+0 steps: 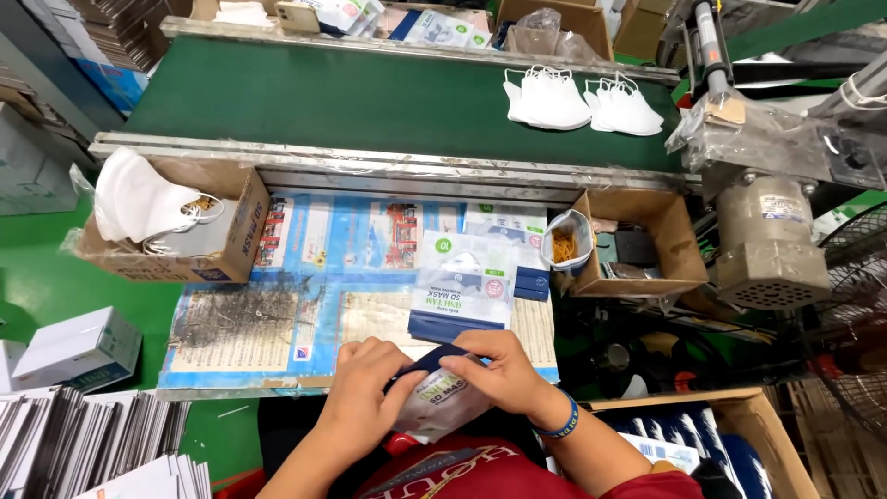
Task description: Counting face masks, putting them into plastic bags, and sealing boxes with tape in a factory setting.
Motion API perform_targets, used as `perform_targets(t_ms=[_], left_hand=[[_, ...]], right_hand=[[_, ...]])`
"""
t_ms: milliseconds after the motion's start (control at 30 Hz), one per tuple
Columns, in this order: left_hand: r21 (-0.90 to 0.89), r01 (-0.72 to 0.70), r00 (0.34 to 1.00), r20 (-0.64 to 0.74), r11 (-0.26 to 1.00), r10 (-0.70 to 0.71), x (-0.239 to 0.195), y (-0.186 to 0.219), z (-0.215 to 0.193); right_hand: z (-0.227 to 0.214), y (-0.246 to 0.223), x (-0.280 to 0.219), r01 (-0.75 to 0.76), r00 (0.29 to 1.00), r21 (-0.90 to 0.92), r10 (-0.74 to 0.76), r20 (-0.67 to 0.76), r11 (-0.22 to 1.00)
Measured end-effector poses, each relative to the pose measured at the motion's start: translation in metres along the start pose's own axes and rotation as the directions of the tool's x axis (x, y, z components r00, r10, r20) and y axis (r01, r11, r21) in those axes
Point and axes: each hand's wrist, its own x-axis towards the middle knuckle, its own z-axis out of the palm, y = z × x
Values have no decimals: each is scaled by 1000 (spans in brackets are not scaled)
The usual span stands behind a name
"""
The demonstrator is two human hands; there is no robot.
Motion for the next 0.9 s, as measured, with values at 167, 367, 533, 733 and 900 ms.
perform_targets(t_ms=[167, 367, 533, 733, 900], left_hand=[[22, -55, 992, 111, 998, 52, 6, -4, -14], [6, -40, 987, 156, 999, 39, 6, -7, -21], [-176, 158, 930, 358, 972, -86, -6, -33, -5], [389, -76, 968, 248, 918, -25, 49, -100, -47], [701, -58, 990, 134, 711, -51, 109, -149, -65]], right_hand=[[-8, 9, -13, 77, 995, -19, -78, -63, 997], [-13, 22, -13, -200, 947, 369, 275, -164, 908], [-12, 3, -13, -88, 994, 159, 98, -53, 983], [-6, 30, 15, -166, 968, 83, 178, -177, 983], [-3, -10, 24, -89, 993, 25, 91, -73, 996]])
